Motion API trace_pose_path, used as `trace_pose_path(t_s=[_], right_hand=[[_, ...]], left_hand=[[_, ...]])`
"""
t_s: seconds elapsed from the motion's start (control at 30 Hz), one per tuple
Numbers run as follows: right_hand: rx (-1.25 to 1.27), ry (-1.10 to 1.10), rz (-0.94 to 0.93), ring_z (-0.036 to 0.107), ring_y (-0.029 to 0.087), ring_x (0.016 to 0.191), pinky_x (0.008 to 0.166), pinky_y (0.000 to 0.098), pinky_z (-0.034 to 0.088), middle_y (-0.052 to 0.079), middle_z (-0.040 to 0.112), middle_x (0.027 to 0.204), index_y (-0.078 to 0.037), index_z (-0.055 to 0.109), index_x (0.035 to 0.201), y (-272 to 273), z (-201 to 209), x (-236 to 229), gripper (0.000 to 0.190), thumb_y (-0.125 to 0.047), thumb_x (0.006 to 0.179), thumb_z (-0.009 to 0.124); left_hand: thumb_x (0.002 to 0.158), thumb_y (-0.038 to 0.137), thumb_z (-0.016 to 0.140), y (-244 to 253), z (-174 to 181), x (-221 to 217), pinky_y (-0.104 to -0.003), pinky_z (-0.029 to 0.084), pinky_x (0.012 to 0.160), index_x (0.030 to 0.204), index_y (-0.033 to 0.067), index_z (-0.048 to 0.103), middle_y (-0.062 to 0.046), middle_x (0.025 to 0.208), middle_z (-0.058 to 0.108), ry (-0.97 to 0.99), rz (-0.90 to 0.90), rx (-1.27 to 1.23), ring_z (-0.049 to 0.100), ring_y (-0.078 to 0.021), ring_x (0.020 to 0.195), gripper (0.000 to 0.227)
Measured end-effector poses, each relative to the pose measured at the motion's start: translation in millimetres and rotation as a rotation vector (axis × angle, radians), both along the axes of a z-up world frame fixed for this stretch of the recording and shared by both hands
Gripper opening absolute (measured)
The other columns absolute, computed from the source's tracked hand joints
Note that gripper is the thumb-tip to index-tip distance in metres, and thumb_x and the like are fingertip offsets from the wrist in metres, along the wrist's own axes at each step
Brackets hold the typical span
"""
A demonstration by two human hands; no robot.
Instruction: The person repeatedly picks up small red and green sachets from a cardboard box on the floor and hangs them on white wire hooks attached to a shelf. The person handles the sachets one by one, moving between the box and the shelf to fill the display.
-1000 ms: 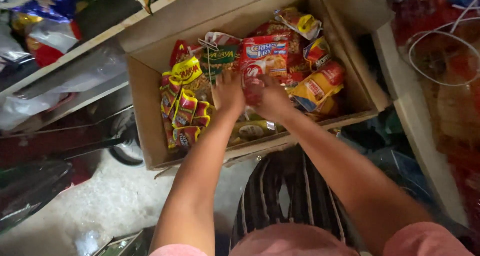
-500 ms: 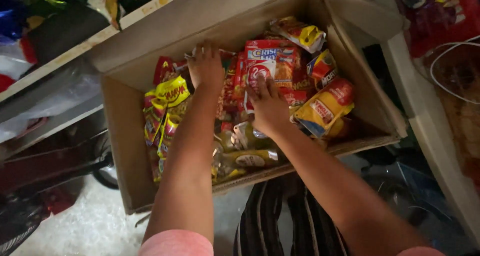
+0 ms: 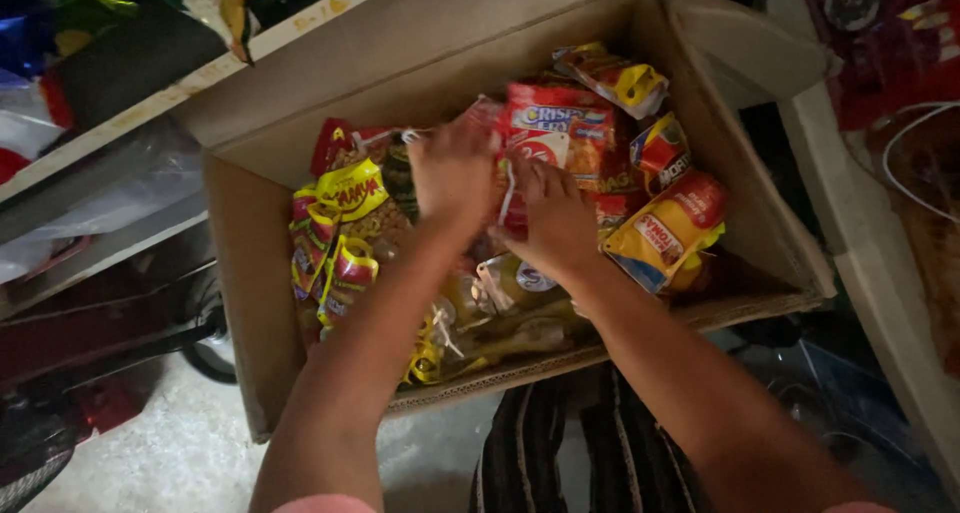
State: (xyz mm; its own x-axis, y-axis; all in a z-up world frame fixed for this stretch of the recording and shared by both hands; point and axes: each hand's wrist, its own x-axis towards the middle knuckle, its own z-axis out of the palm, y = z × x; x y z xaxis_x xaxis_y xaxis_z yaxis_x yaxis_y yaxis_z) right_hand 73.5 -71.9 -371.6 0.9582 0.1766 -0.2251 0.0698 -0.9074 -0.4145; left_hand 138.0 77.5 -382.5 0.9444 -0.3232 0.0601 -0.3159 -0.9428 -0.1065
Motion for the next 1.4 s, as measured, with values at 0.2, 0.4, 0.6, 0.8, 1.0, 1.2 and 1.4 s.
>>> trace_pose_path(t_s=[0.2, 0.4, 0.6, 0.8, 1.0, 1.2, 1.4], right_hand=[[-0.004, -0.022, 0.036, 0.037, 0.041, 0.142, 0.108, 0.0585, 0.043, 0.014, 0.039, 0.154, -0.037, 0.059, 0.141, 5.0, -10.7, -6.1, 0.056, -0.035, 0.087, 0.074], [-0.033, 0.019, 0.075, 0.023, 0.047, 0.148, 0.084, 0.0517, 0.059, 0.018, 0.026, 0.161, -0.036, 0.069, 0.131, 12.2, -10.5, -9.0, 0.061, 0.003, 0.084, 0.062], [-0.035, 0.112, 0.073, 0.016, 0.046, 0.151, 0.073, 0.0412, 0.064, 0.016, 0.018, 0.166, -0.036, 0.068, 0.135, 13.1, -7.8, -7.3, 0.071, 0.011, 0.083, 0.054], [0.079, -0.008, 0.011, 0.029, 0.044, 0.146, 0.092, 0.0453, 0.057, 0.013, 0.032, 0.163, -0.026, 0.082, 0.107, 9.4, -15.4, -10.8, 0.048, 0.010, 0.080, 0.064], [0.139, -0.092, 0.032, 0.039, 0.045, 0.133, 0.097, 0.0517, 0.055, 0.017, 0.042, 0.153, -0.015, 0.083, 0.101, -4.2, -34.2, -12.1, 0.046, 0.013, 0.066, 0.072], [0.209, -0.293, 0.060, 0.054, 0.037, 0.122, 0.096, 0.0464, 0.054, 0.016, 0.058, 0.130, -0.013, 0.083, 0.090, -27.4, -35.2, -29.2, 0.033, 0.007, 0.066, 0.074], [0.270, -0.361, 0.059, 0.059, 0.034, 0.107, 0.091, 0.0458, 0.050, 0.013, 0.065, 0.109, -0.016, 0.083, 0.098, -54.1, 6.2, -80.5, 0.041, 0.001, 0.062, 0.074]], left_hand=[[0.083, 0.027, 0.070, 23.1, 32.4, -41.2, -0.049, 0.053, 0.085, 0.100, 0.0122, 0.077, -0.008, 0.104, 0.075, -0.009, -0.157, -0.409, 0.069, -0.0240, 0.101, 0.024], [0.099, 0.020, 0.067, 114.9, -55.8, 59.5, -0.046, 0.059, 0.066, 0.099, 0.0125, 0.080, -0.014, 0.100, 0.076, 0.038, 0.368, -0.294, 0.073, -0.0295, 0.082, 0.015], [0.096, 0.022, 0.064, 114.2, -102.0, 93.3, -0.047, 0.056, 0.068, 0.102, 0.0076, 0.078, -0.017, 0.107, 0.074, 0.345, 0.533, 0.175, 0.072, -0.0317, 0.090, 0.021], [0.104, 0.025, 0.060, 108.3, -91.8, 87.4, -0.050, 0.049, 0.085, 0.100, 0.0097, 0.081, -0.013, 0.107, 0.077, 0.292, 0.554, 0.245, 0.071, -0.0309, 0.096, 0.026], [0.088, 0.026, 0.066, 113.6, -47.6, 63.1, -0.057, 0.044, 0.087, 0.103, 0.0126, 0.078, -0.012, 0.116, 0.073, 0.045, 0.454, 0.234, 0.066, -0.0319, 0.106, 0.024], [0.080, 0.023, 0.071, 89.0, 80.1, -30.9, -0.057, 0.047, 0.080, 0.092, 0.0134, 0.071, -0.010, 0.101, 0.070, -0.314, 0.246, -0.108, 0.064, -0.0334, 0.100, 0.015], [0.082, 0.027, 0.073, 11.0, 105.5, -140.4, -0.054, 0.045, 0.074, 0.081, 0.0133, 0.065, -0.009, 0.084, 0.064, -0.223, 0.069, -0.422, 0.061, -0.0324, 0.089, 0.016]])
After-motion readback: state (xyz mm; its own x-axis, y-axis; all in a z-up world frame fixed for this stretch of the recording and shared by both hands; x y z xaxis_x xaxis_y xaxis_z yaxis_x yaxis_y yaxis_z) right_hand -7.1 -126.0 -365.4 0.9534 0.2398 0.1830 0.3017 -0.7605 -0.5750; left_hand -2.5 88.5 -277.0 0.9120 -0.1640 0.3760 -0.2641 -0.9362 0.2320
